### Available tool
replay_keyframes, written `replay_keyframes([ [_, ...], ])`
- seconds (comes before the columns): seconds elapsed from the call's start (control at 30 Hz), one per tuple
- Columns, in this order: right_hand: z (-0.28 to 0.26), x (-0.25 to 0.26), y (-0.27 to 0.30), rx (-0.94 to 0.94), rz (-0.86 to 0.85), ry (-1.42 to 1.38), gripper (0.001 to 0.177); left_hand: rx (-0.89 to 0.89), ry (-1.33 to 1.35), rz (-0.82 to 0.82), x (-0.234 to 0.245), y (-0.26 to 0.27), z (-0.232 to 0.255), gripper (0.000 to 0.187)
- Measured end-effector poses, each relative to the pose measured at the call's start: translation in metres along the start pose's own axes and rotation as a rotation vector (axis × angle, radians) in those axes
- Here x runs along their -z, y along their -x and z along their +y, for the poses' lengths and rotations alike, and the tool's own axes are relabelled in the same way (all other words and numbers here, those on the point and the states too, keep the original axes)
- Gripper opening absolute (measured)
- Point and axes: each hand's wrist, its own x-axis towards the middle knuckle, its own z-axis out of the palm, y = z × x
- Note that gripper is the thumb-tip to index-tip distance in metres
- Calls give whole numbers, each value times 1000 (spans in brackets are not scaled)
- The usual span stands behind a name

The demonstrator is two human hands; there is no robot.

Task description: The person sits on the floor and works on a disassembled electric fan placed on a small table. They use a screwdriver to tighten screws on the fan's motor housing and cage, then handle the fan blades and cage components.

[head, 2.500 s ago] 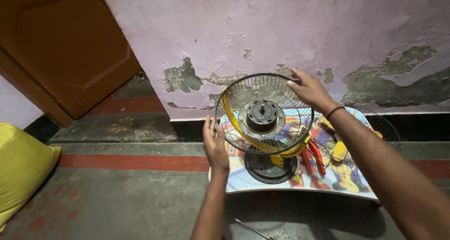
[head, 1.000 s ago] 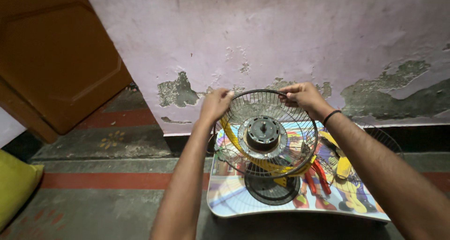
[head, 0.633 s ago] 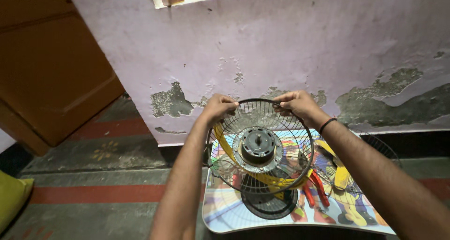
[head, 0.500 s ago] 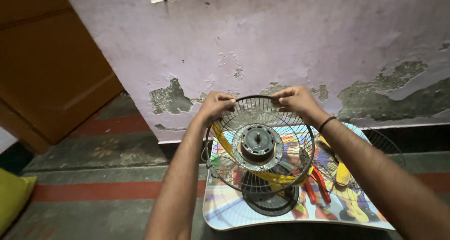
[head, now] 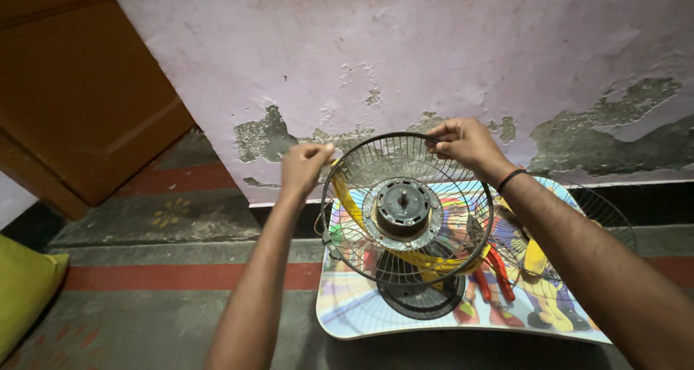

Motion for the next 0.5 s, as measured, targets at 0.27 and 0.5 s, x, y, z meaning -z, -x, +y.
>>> replay_keyframes([
  [0.27, -3, -5, 0, 33, 17, 76, 28, -189, -251, -15, 11, 36, 4, 28],
  [0.5, -1, -6, 0, 69, 47, 135, 27, 153, 251, -198, 12, 31, -4, 26],
])
